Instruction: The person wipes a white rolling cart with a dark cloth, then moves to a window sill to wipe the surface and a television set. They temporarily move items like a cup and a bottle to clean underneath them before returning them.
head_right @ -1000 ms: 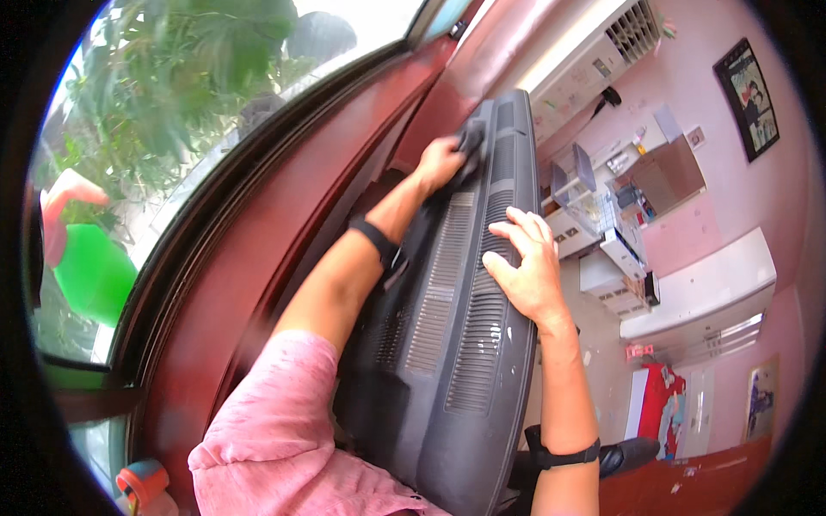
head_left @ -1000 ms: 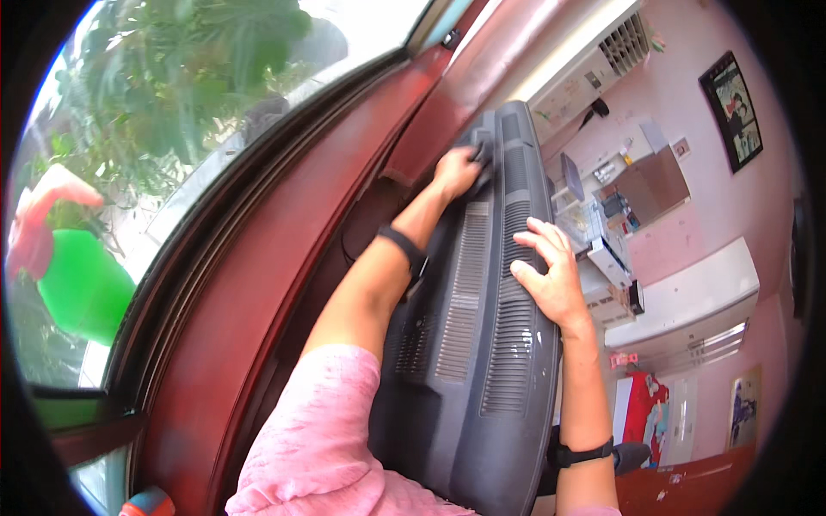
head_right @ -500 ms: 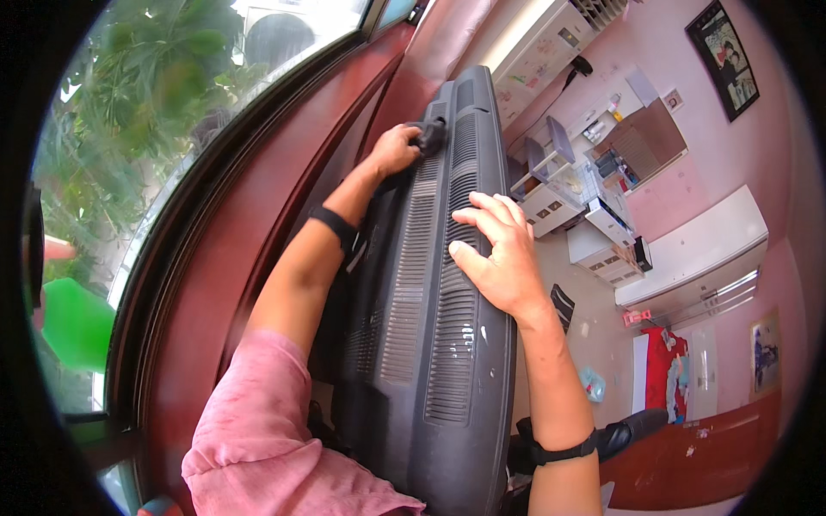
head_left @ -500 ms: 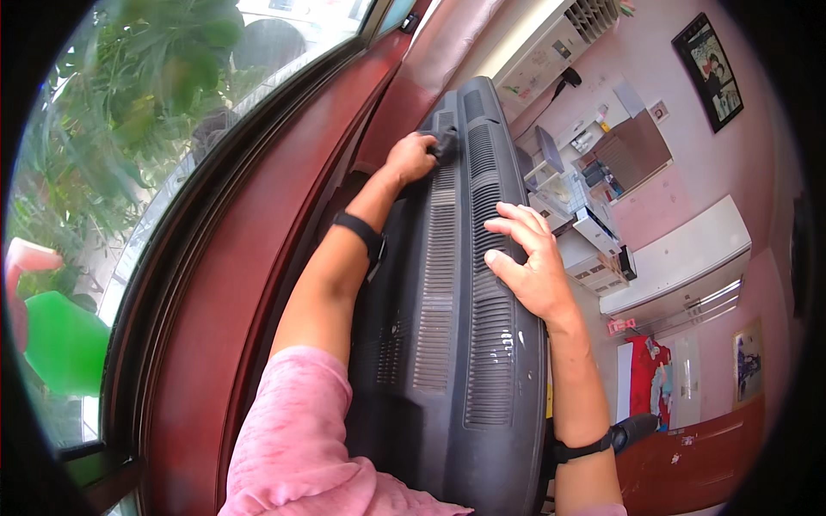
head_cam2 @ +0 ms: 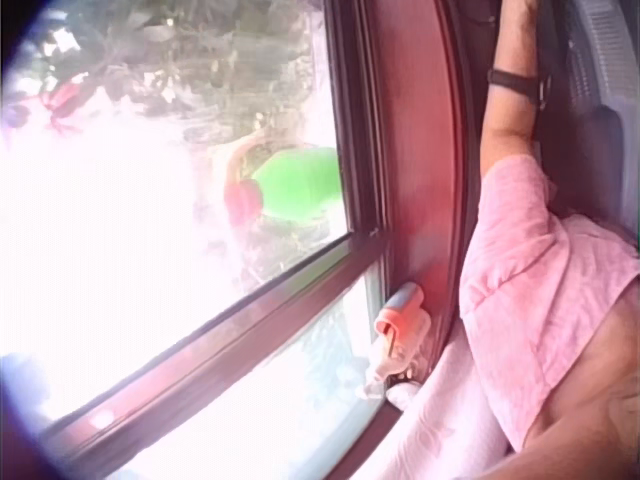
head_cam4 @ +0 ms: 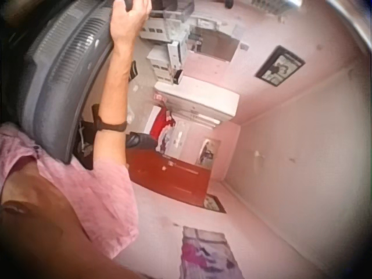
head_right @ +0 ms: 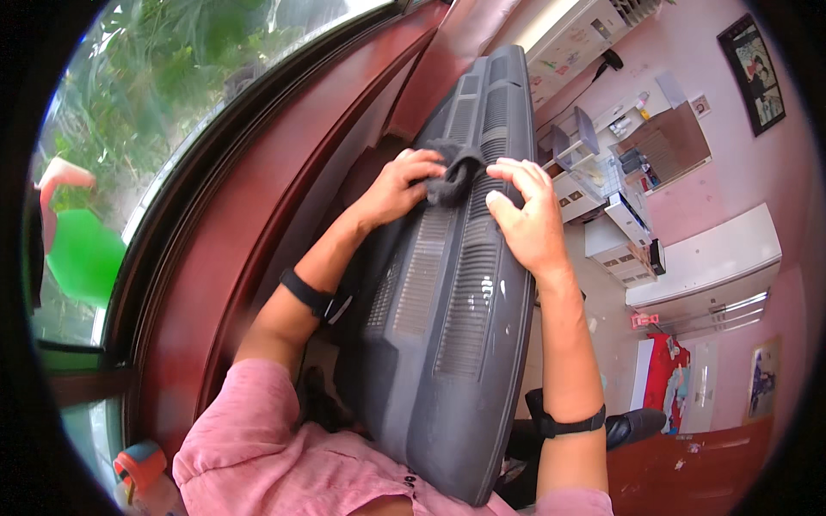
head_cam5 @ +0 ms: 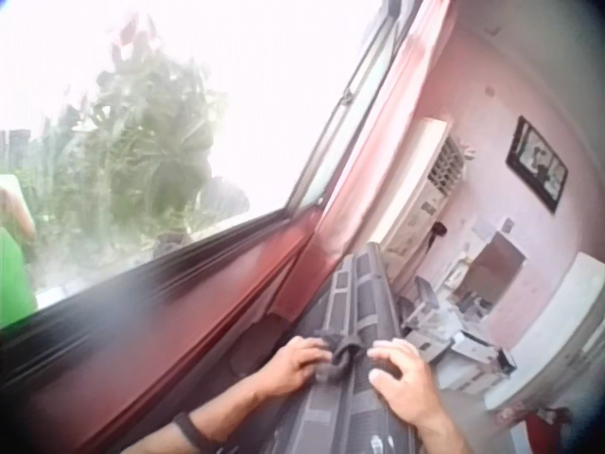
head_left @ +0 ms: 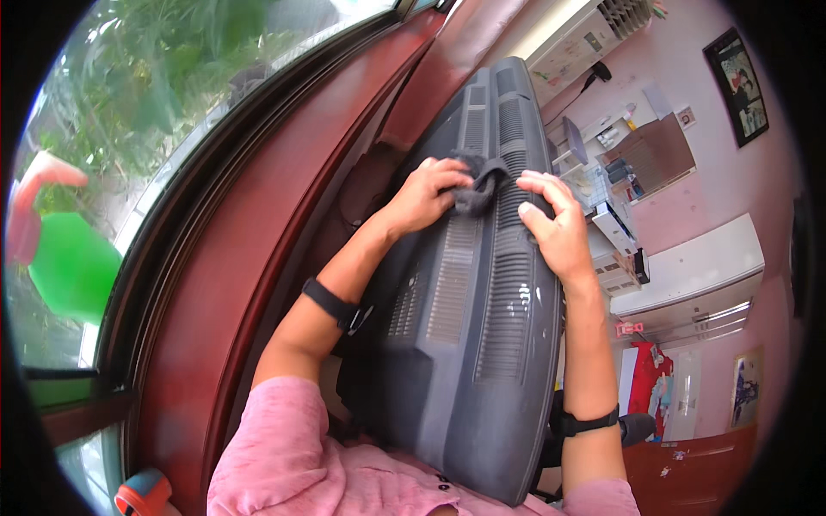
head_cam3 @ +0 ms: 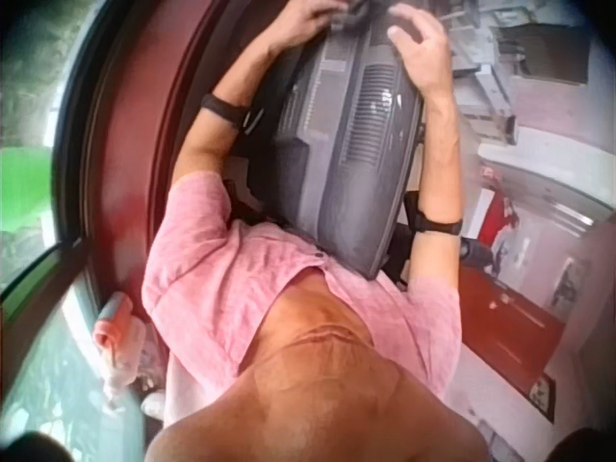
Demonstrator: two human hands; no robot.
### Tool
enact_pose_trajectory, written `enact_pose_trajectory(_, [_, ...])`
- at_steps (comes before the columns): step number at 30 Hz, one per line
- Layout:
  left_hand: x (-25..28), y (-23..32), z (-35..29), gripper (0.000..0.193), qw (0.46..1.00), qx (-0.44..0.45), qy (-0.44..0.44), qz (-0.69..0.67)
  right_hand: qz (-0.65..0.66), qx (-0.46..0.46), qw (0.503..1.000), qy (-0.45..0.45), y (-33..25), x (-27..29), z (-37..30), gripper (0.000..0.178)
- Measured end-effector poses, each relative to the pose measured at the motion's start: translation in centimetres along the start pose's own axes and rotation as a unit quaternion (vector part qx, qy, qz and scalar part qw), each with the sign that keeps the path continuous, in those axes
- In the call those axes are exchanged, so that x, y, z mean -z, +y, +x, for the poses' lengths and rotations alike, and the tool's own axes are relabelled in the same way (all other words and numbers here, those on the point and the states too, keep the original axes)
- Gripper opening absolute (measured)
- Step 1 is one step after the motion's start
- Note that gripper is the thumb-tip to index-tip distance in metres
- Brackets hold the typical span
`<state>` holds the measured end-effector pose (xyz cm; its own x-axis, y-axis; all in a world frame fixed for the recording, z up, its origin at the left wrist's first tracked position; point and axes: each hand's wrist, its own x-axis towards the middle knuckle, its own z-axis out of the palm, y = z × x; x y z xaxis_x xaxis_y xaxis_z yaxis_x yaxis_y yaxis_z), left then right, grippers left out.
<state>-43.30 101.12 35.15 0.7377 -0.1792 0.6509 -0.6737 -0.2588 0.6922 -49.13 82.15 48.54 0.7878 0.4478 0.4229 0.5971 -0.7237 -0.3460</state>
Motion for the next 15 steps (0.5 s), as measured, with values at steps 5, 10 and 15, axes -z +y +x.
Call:
enact_pose_trajectory(5, [-1.3,1.5,6.2,0.041,0.98,-0.187,0.058,-0.031,0.103,-0.085,0.991,0.028,1.0,-0.4,0.8,0.045])
enact_pose_trajectory(10, [-0.5,0.9,0.3,0.039,0.995,-0.089,0.007,-0.033,0.248,-0.17,0.942,0.148,2.1,-0.6,0.2,0.056])
enact_pose_trajectory(15, [-1.4,4.4,-1.7,0.045,0.977,-0.194,0.038,-0.083,0.303,-0.171,0.923,0.165,2.7,-0.6,0.1,0.058])
